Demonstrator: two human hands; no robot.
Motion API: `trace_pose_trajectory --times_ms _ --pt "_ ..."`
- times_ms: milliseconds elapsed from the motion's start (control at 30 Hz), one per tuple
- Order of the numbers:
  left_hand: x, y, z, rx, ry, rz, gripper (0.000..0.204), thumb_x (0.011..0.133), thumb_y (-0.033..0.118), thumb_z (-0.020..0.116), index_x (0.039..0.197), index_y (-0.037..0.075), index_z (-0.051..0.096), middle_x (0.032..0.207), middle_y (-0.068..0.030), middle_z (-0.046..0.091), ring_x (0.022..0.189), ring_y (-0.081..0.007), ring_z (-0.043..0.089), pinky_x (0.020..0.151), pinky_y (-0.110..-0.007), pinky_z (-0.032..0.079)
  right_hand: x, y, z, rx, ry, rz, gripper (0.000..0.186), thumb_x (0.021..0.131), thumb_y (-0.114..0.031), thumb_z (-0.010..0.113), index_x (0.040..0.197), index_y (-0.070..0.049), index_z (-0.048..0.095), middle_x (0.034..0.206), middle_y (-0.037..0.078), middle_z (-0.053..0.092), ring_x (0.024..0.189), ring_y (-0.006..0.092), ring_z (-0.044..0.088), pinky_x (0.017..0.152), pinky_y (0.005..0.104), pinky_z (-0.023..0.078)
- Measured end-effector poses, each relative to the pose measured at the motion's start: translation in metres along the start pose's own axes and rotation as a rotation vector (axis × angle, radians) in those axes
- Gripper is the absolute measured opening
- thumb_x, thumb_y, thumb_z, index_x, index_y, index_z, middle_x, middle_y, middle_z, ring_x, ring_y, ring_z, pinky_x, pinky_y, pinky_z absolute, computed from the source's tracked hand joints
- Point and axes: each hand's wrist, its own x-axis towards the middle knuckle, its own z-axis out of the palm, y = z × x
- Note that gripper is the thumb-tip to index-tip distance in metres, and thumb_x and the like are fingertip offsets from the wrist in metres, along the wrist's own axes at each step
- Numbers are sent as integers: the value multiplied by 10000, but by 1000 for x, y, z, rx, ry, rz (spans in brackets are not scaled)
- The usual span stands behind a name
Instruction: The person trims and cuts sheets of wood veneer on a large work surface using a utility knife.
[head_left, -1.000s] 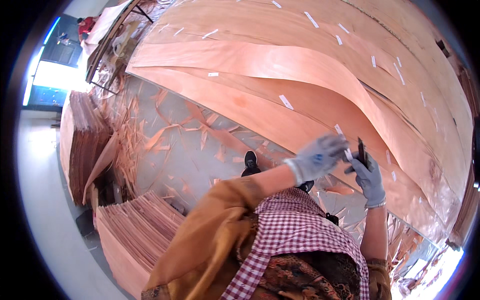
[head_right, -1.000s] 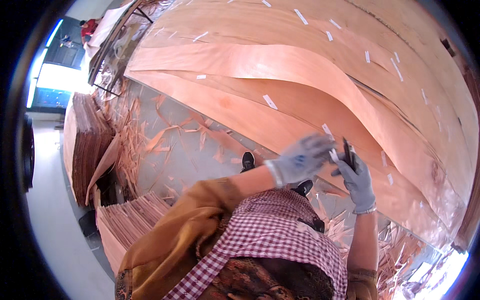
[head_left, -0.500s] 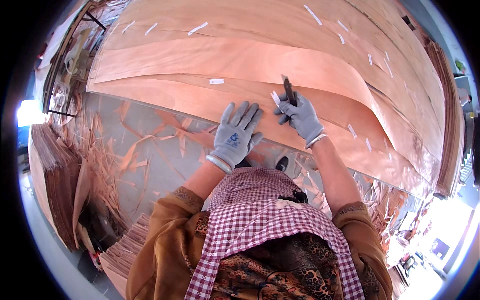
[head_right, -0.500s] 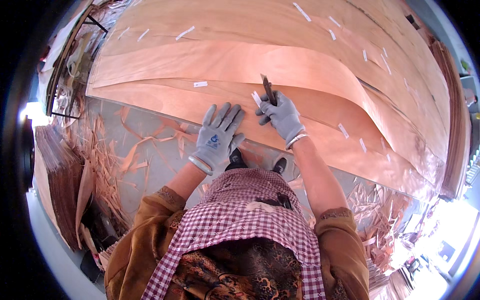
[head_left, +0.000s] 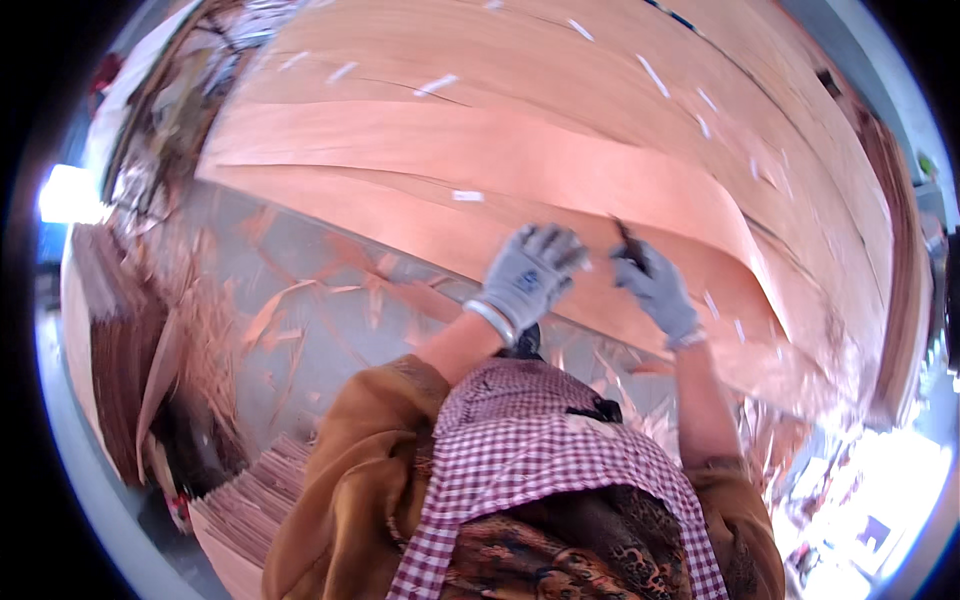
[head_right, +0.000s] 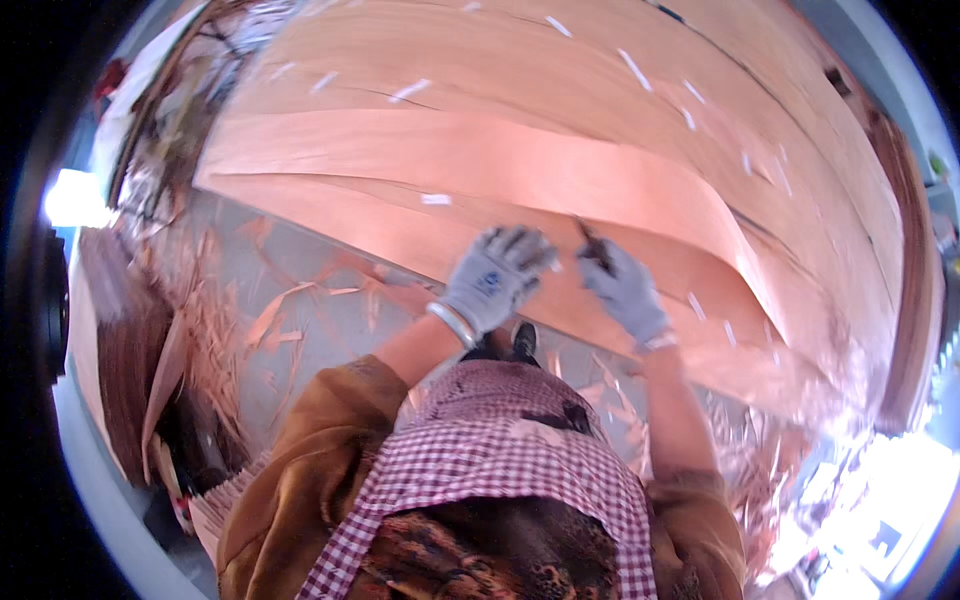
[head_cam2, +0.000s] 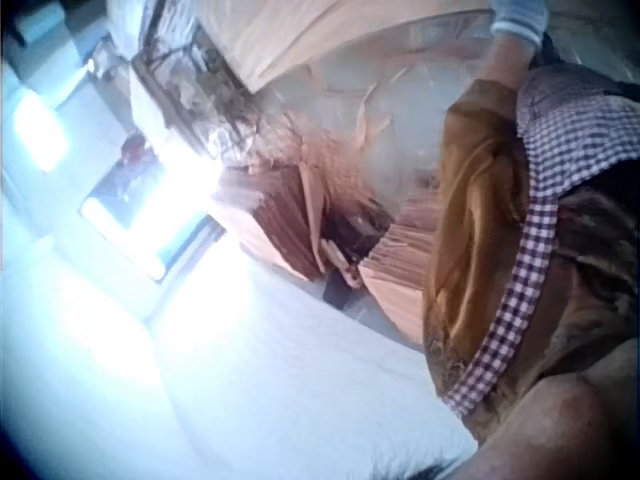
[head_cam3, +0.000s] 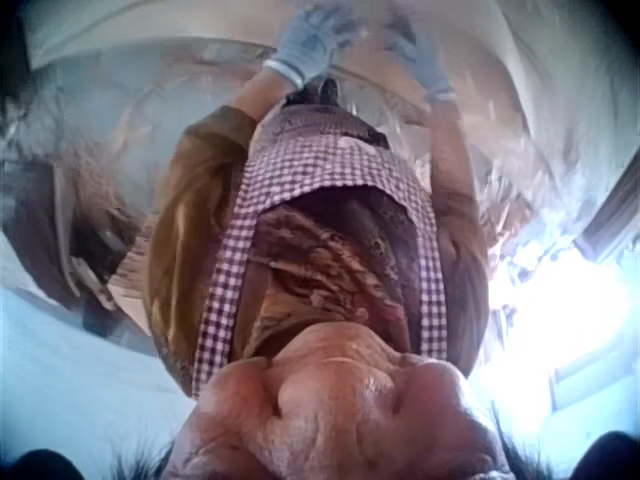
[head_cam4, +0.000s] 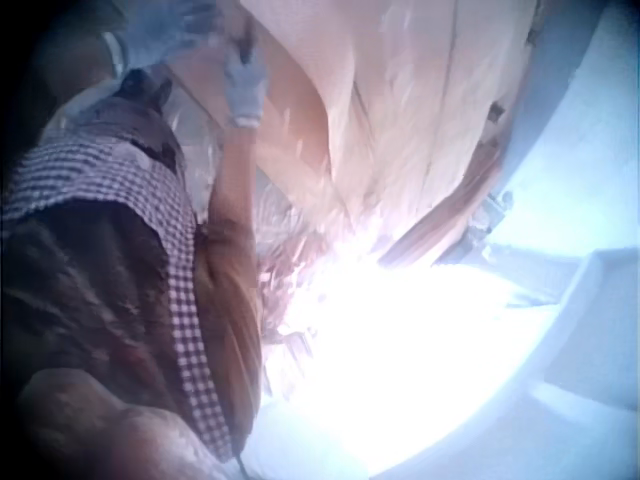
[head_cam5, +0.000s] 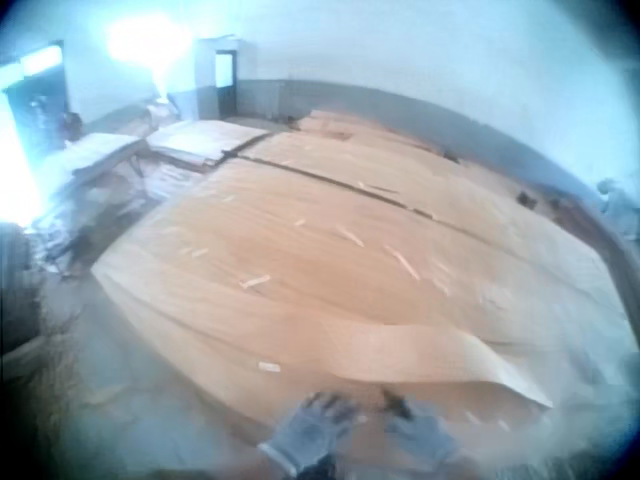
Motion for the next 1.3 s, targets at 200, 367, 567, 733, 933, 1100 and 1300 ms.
trace_pose_trajectory --times_ms 200,367,567,733,933,1100,1300 --pt "7 9 10 -124 137 63 513 841 340 593 1323 181 525 1409 -65 459 1295 -272 422 1097 -461 303 44 17 -55 346 126 -186 445 903 -202 609 1302 -19 539 1055 59 656 768 113 623 544 221 446" --pt "-42 2 -16 -94 257 -64 500 856 321 586 1312 124 534 1410 -83 459 1312 -293 414 1100 -455 316 116 -43 -110 562 150 -174 652 943 -260 576 1510 -157 273 1353 66 520 978 120 620 446 147 359" --pt "-191 -42 -51 -45 226 -519 411 882 215 586 1256 46 576 1388 -153 479 1317 -374 394 1098 -474 317 168 -32 -261 658 809 -330 423 985 -256 398 1403 -208 439 1346 -4 570 528 42 359 446 164 248" --pt "-356 -55 -10 -289 263 -1005 327 895 215 563 1150 14 597 1225 -221 567 1177 -409 495 993 -451 410 124 -38 -141 534 427 -29 337 944 -391 537 1217 -194 551 858 -22 560 448 34 367 360 193 254" --pt "-452 -129 -44 -449 -452 -1167 253 878 216 535 1086 80 585 965 -226 662 940 -400 631 801 -501 487 86 -158 170 398 -262 63 295 955 -302 561 1047 -40 660 810 57 662 685 75 614 427 190 367" --pt "-465 -231 -96 -437 -296 -1153 301 850 117 529 1148 77 540 942 -218 663 923 -409 631 766 -493 499 111 -236 295 251 -640 24 410 972 -383 548 1091 -3 646 998 80 679 762 137 639 639 233 487" --pt "-469 -344 -142 -449 105 -930 362 791 -41 515 1125 72 596 1106 -180 647 992 -364 625 833 -440 509 169 -294 377 410 -649 -26 430 970 -386 554 1050 29 636 958 116 680 717 153 630 648 265 511"
